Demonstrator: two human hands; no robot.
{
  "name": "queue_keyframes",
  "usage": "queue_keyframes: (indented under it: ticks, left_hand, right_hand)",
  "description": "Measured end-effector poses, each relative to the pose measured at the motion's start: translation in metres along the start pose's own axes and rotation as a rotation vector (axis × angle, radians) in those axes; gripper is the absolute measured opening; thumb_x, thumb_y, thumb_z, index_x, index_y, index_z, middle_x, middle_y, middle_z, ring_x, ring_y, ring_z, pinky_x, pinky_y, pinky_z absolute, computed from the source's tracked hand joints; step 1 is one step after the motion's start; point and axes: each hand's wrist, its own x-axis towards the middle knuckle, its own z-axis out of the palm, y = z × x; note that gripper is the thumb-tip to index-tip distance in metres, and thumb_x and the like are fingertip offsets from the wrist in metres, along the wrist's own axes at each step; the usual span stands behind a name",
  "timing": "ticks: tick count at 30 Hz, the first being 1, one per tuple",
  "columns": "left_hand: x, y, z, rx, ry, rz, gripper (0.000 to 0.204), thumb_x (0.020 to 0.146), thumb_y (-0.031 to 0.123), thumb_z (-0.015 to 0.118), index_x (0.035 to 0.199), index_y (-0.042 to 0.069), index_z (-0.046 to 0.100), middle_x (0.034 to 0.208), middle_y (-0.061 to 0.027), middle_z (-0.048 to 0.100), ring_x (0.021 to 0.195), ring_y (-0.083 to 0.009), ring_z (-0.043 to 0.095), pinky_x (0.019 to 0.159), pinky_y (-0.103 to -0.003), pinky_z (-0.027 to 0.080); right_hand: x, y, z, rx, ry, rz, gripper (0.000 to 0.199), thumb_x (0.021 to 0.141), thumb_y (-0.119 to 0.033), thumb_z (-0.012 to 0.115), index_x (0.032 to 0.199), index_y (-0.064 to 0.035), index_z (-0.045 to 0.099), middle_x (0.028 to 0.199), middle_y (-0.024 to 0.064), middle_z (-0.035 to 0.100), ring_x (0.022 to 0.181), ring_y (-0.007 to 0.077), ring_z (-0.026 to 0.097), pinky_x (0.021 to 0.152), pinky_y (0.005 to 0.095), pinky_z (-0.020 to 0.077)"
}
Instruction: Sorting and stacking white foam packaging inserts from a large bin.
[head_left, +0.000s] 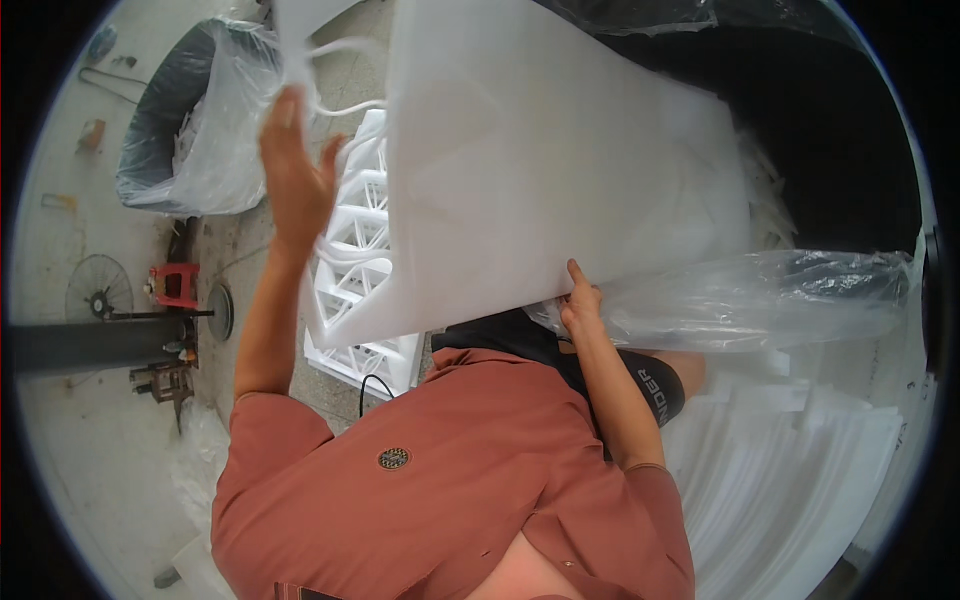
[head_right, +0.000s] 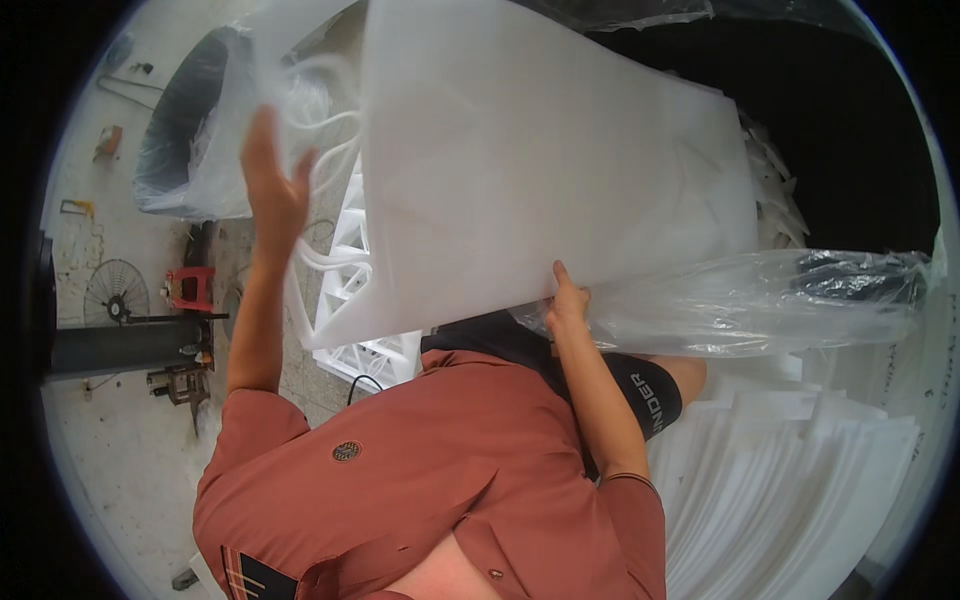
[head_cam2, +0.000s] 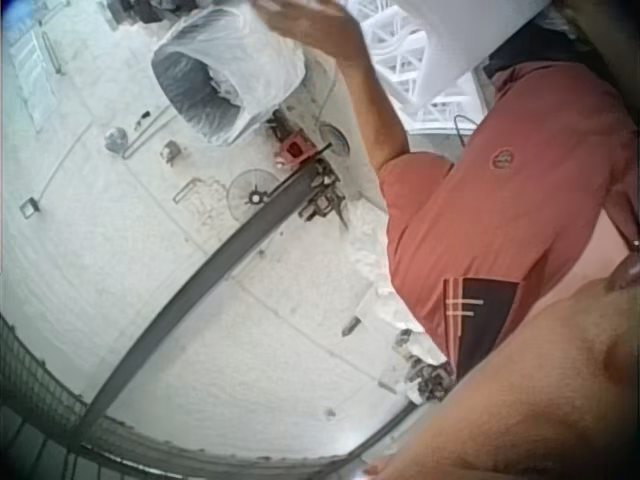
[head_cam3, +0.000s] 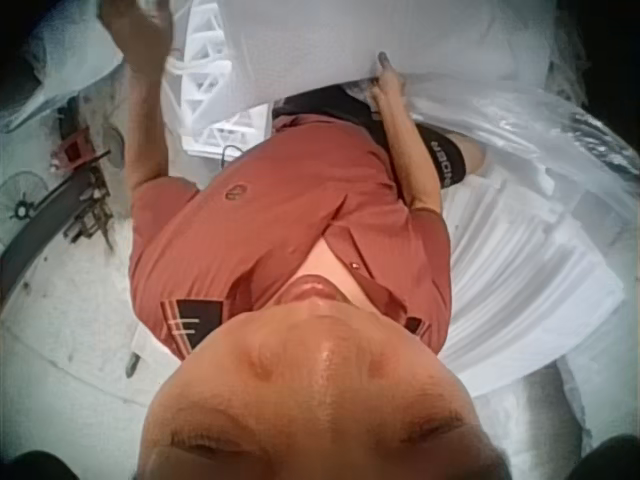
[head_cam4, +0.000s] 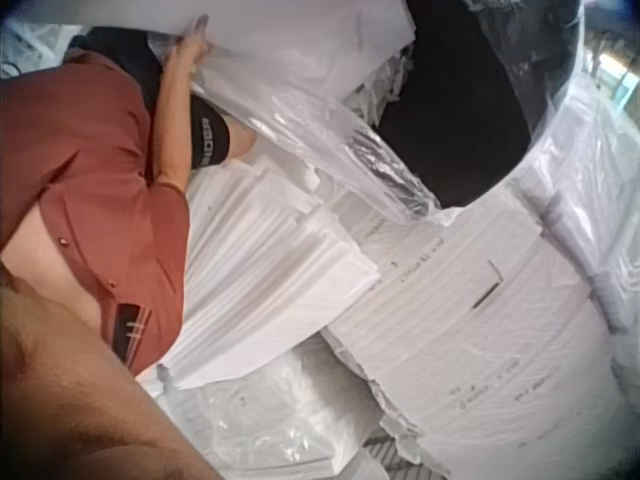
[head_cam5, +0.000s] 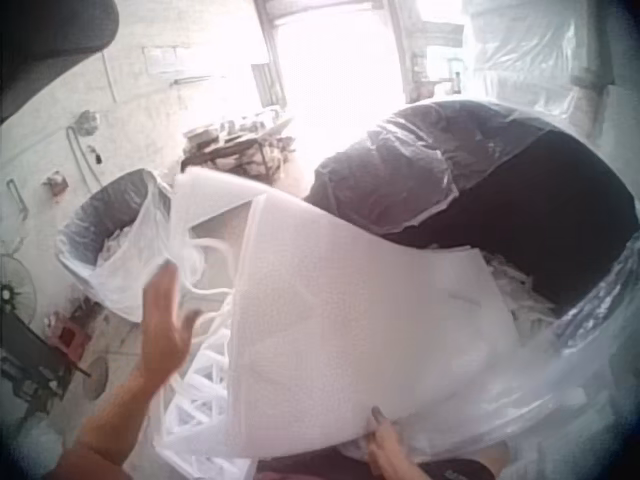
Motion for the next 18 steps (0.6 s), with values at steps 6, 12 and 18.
queue_keyframes:
  ticks: [6, 12, 18]
  left_hand:
    - [-0.064, 0.077, -0.015, -0.11, -0.24, 0.241, 0.038, 0.077, 0.018, 0.073, 0.112, 0.003, 0.064, 0.119, -0.0129, 0.06, 0.107, -0.0297, 0.054, 0.09, -0.041, 0.043]
    - [-0.058, 0.079, 0.032, -0.562, -0.706, -0.764, 0.066, 0.075, 0.032, 0.079, 0.12, -0.009, 0.053, 0.11, -0.0217, 0.06, 0.094, -0.0268, 0.062, 0.08, -0.036, 0.052]
    - [-0.067, 0.084, 0.076, -1.325, -0.923, -0.919, 0.046, 0.082, 0.023, 0.074, 0.115, -0.004, 0.057, 0.103, -0.0117, 0.066, 0.09, -0.0179, 0.064, 0.08, -0.031, 0.052]
  right_hand:
    - [-0.009, -0.002, -0.013, 0.108, -0.164, -0.094, 0.075, 0.076, -0.002, 0.076, 0.133, 0.0029, 0.026, 0.12, 0.0192, 0.05, 0.107, 0.0323, 0.056, 0.087, 0.0443, 0.0502]
    - [-0.015, -0.012, -0.036, -0.254, -0.111, -0.208, 0.081, 0.079, -0.006, 0.073, 0.141, 0.0027, 0.02, 0.131, 0.0245, 0.043, 0.118, 0.0381, 0.049, 0.094, 0.0468, 0.046]
    - [-0.117, -0.045, 0.004, -1.186, -0.294, -1.27, 0.105, 0.074, -0.035, 0.078, 0.146, 0.0056, 0.012, 0.149, 0.0348, 0.009, 0.139, 0.0478, 0.014, 0.112, 0.0485, 0.0212]
